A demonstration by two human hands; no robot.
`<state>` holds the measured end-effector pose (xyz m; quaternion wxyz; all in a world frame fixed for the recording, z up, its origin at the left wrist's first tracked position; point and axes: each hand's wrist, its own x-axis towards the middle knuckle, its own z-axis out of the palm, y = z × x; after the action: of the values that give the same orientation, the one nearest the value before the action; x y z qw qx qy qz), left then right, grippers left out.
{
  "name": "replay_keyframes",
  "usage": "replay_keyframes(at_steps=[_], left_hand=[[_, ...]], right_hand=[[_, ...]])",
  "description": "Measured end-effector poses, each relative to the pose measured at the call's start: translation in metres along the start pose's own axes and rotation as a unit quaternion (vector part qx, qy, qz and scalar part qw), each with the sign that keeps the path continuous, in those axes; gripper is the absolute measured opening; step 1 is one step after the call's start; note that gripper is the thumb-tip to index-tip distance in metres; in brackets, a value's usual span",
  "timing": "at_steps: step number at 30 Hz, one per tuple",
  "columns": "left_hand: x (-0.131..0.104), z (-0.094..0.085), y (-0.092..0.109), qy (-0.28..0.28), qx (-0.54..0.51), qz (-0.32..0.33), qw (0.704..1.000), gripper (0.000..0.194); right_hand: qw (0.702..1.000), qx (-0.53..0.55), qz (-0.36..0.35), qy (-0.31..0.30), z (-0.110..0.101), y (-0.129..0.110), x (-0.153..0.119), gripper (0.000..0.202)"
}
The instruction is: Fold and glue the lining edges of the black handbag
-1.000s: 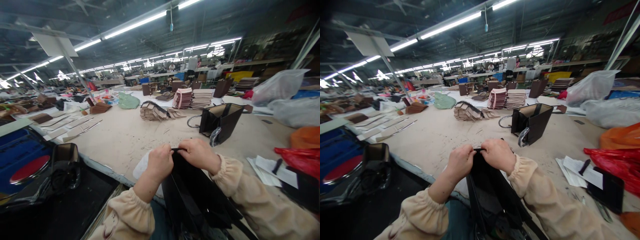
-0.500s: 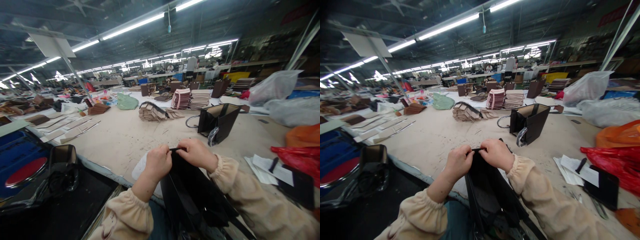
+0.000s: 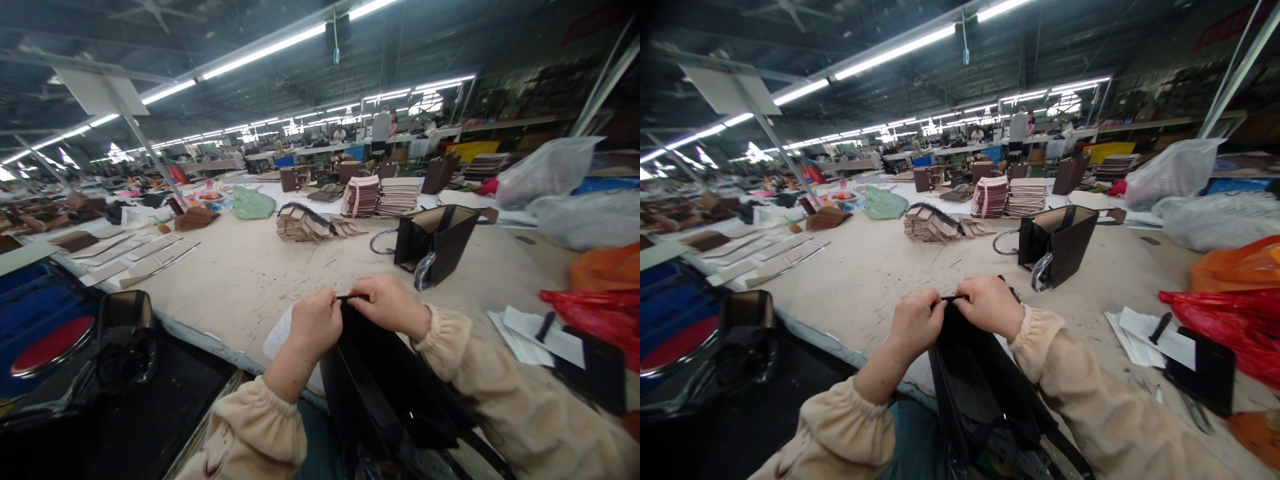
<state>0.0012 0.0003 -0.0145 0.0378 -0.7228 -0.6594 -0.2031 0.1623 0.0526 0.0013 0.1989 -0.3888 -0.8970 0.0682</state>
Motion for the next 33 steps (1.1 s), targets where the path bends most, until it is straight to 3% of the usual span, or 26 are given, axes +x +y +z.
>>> replay_keyframes(at_steps=[9, 23, 33], left_hand=[[0.002, 0.003, 0.001, -0.008, 0.015, -0.016, 1.000, 0.015], [0.002, -0.002, 0.003, -0.030, 0.020, -0.021, 0.999, 0.014], [0.001, -0.003, -0.004, -0.013, -0.006, -0.017, 1.000, 0.014]], right_hand=[[0.998, -0.064, 0.013, -0.004, 0.000, -0.008, 0.004, 0.020], [0.998, 0.046, 0.000, -0.034, -0.004, 0.003, -0.009, 0.028], [0.998, -0.029, -0.024, -0.047, 0.000, -0.007, 0.006, 0.023]])
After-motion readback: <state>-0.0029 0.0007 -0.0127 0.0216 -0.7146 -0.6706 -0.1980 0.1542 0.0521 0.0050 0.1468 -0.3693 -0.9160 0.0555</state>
